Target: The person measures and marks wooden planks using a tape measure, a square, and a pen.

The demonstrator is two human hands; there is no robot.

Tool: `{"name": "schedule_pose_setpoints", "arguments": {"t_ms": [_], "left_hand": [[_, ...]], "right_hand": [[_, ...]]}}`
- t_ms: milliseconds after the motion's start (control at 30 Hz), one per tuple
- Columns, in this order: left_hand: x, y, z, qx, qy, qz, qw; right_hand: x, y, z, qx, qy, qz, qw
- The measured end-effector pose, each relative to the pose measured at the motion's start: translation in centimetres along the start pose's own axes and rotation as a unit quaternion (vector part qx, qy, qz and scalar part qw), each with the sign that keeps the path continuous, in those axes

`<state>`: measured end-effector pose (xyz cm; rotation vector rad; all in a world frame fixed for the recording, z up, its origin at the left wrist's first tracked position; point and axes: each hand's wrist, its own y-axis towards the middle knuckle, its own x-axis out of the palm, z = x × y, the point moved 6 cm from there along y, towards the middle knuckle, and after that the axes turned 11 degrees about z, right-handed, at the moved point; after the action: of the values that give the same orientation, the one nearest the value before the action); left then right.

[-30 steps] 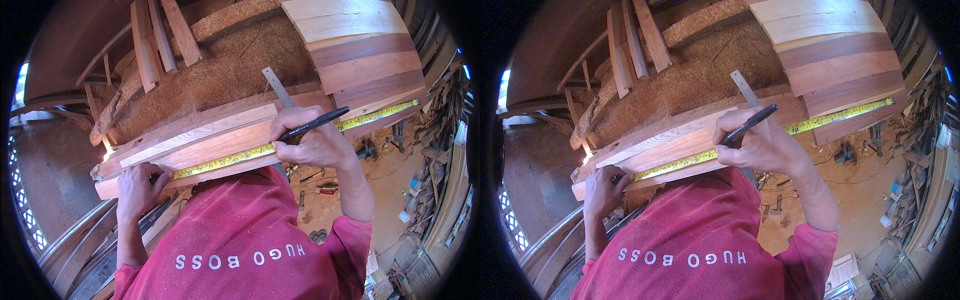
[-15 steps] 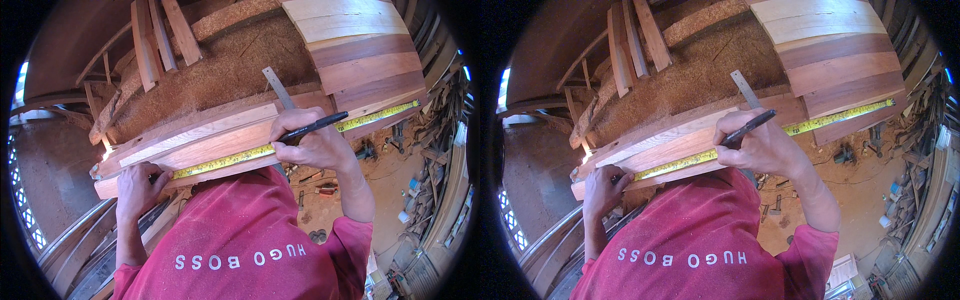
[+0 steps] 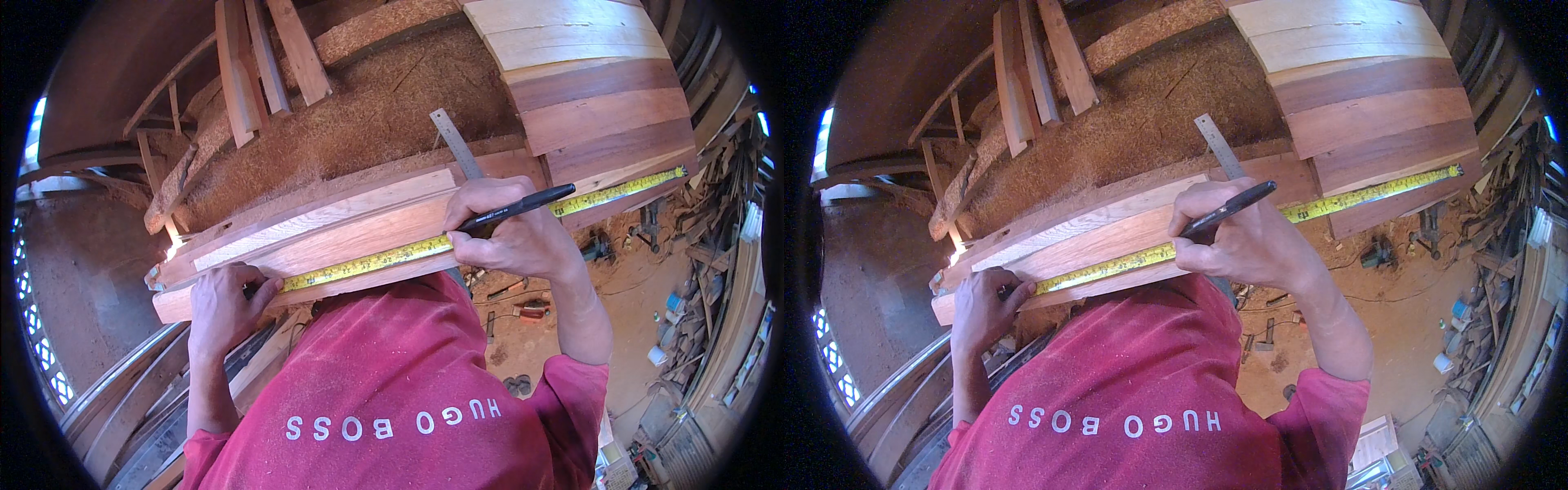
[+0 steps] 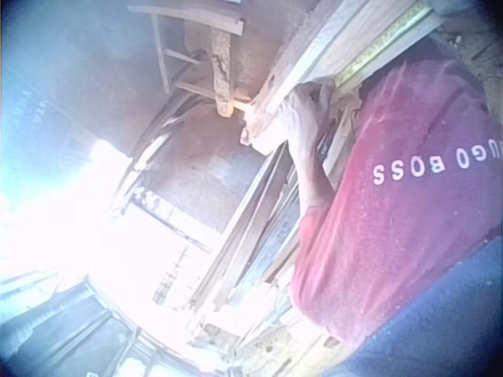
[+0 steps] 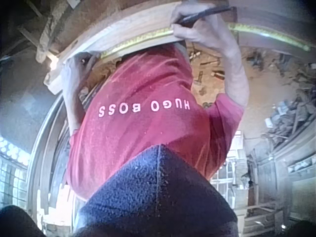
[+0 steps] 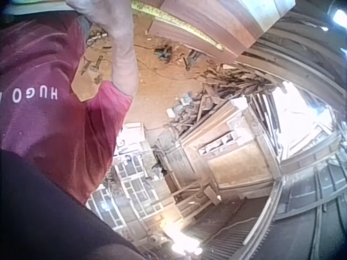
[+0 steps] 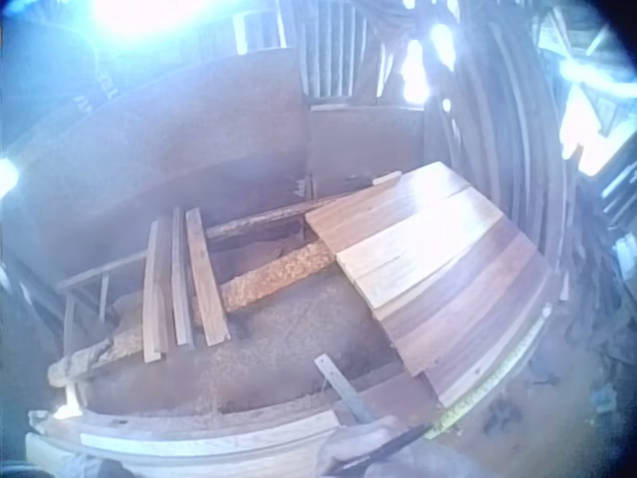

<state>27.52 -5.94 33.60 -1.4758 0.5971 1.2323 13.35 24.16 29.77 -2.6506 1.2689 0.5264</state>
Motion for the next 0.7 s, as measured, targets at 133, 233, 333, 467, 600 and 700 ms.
{"name": "schedule_pose_setpoints", "arguments": {"t_ms": [133, 233, 333, 467, 600, 700], "left_hand": [[0.01, 0.14, 0.01, -0.002, 0.004, -0.010, 1.000], [0.26, 0.14, -0.31, -0.001, 0.008, -0.014, 1.000], [0.16, 0.06, -0.14, 0.005, 0.011, -0.007, 1.000], [0.08, 0.19, -0.20, -0.001, 0.012, -0.013, 1.000], [0.31, 0.21, -0.48, 0.025, 0.010, 0.009, 1.000], [0.22, 0.21, -0.28, 0.021, 0.005, 0.002, 1.000]], "right_hand": [[-0.08, 0.03, -0.07, -0.011, 0.002, 0.007, 1.000], [-0.07, -0.01, -0.03, -0.013, -0.001, 0.008, 1.000], [-0.12, -0.08, -0.07, -0.015, -0.001, 0.010, 1.000], [0.02, 0.08, -0.23, -0.015, 0.002, 0.008, 1.000], [-0.05, 0.05, -0.22, -0.011, 0.000, 0.007, 1.000], [-0.06, 0.05, -0.28, -0.010, -0.006, 0.006, 1.000]]}}
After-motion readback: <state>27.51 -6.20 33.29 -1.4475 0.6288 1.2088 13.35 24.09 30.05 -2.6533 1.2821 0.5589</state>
